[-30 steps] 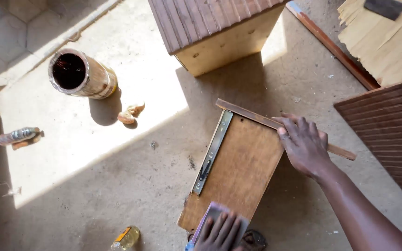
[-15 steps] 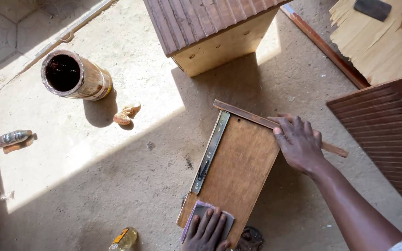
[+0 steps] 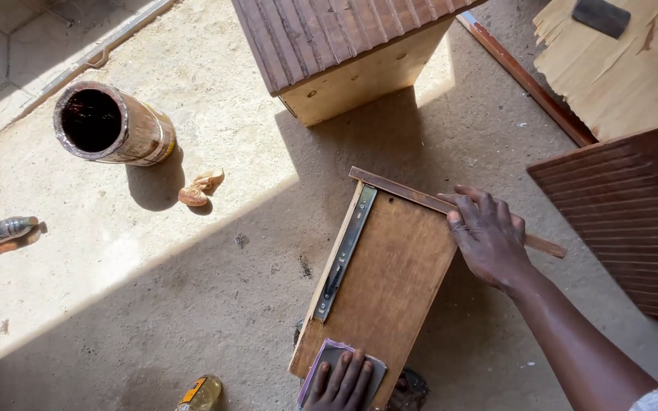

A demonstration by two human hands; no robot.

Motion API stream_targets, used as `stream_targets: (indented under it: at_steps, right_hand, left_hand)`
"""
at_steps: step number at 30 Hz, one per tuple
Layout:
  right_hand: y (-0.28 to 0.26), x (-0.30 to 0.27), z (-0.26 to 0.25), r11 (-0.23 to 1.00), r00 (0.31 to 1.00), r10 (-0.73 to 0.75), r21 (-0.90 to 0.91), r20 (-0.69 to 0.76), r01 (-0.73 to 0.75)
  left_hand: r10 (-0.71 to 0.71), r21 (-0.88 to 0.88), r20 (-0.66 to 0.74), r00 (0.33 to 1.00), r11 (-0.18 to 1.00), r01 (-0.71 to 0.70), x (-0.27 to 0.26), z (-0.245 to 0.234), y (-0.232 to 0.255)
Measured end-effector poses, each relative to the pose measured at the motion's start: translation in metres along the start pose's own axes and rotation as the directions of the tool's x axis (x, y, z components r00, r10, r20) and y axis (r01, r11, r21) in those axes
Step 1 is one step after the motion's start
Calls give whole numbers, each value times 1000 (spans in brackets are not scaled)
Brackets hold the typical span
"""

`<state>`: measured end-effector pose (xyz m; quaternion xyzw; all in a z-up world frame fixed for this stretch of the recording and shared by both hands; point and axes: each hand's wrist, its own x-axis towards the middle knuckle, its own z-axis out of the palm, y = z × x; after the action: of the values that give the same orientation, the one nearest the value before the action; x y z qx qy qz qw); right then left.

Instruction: Sanding the surfaces of a wooden drawer and a slatted panel using sandpaper to prepare them for finishing.

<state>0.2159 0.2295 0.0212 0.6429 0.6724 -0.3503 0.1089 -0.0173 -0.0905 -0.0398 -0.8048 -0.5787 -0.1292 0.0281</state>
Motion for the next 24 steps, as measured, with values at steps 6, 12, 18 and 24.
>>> stream_targets:
  at_steps: [6, 12, 18, 24]
  right_hand:
    - [-3, -1, -3, 1000, 1000, -27, -9, -9, 27]
    - [-1, 0, -14, 999, 995, -19, 29, 100, 16]
    - [45, 9, -50, 999, 945, -43, 35, 325, 34]
    - [62, -39, -35, 958, 988, 45, -288, 145, -2]
  left_hand:
    - [132, 16, 12, 991, 991, -132, -3, -12, -20]
    - [287, -12, -1, 958, 958, -287, 24, -36, -45]
    - [-28, -271, 218, 976, 958, 88, 42, -86, -35]
    - [-767, -458, 45, 640, 553, 695, 129, -120, -33]
